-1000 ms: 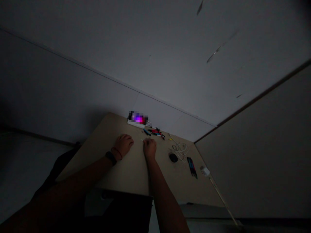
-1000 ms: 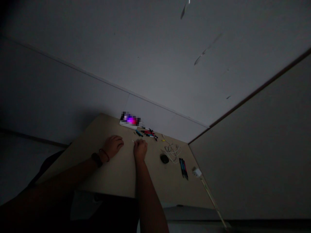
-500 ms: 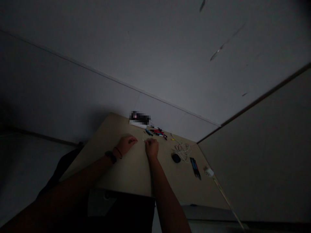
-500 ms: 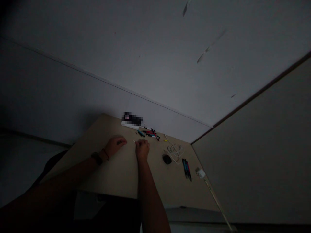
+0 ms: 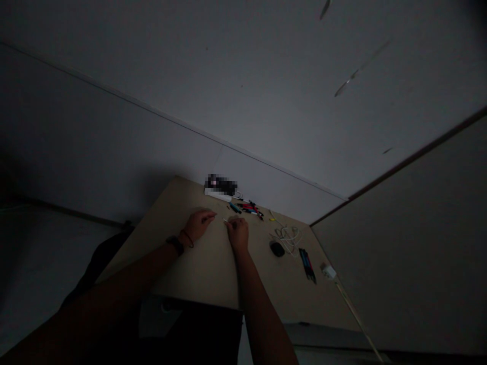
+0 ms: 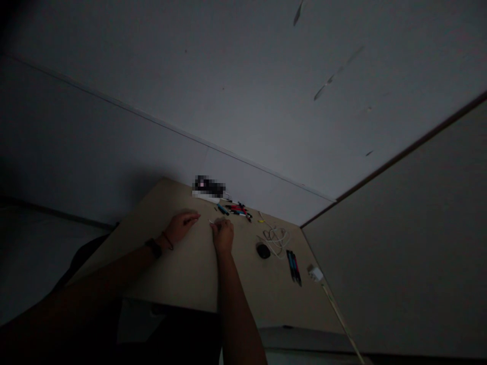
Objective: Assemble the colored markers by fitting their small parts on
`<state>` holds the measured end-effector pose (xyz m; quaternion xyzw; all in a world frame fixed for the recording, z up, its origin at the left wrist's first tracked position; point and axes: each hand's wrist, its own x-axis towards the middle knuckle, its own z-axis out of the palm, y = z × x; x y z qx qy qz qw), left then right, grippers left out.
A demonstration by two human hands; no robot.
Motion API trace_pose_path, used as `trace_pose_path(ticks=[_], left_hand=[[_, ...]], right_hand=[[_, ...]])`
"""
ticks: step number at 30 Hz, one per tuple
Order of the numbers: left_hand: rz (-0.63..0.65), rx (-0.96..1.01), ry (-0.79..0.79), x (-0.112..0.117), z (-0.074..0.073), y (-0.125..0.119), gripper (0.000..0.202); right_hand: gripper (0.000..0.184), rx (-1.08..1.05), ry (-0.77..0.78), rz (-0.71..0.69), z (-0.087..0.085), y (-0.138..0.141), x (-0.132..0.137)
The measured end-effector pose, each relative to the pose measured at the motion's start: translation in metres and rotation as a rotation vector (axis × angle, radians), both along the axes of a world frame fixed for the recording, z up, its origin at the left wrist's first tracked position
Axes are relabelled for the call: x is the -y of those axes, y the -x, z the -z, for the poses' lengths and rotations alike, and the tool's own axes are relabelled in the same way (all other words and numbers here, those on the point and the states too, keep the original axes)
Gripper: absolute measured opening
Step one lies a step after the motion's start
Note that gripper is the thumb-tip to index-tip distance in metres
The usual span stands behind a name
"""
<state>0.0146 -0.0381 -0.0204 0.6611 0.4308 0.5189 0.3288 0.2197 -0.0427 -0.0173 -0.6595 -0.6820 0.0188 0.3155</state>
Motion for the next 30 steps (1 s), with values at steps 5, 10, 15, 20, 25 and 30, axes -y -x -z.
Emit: trace_pose_path(ticks=[5,10,15,20,25,30], left_hand=[[-0.015,0.028,0.039,0.000,0.000,-0.001,0.016],[-0.022,0.026,0.087,0.003,-0.006,0.000,0.009],[-0.018,0.047,0.077,0.006,-0.009,0.000,0.010],[-0.029,0.055,0.086,0.006,-0.008,-0.002,0.016],[-0.037,0.029,0.069,0.006,-0.009,-0.001,0.016],[-0.025,-0.034,0.075,0.005,-0.011,0.001,0.021]], right_hand=[[0.022,-0.019,-0.018,0.051,0.002,-0.003,-0.001],[0.024,0.025,-0.003,0.081,0.004,-0.004,-0.001],[0.021,0.047,0.018,0.074,0.002,-0.002,0.000],[0.019,0.051,0.027,0.031,-0.001,0.001,0.001],[0.014,0.038,0.067,-0.117,-0.003,0.004,0.004],[0.008,-0.003,0.081,-0.199,-0.003,0.006,0.008]])
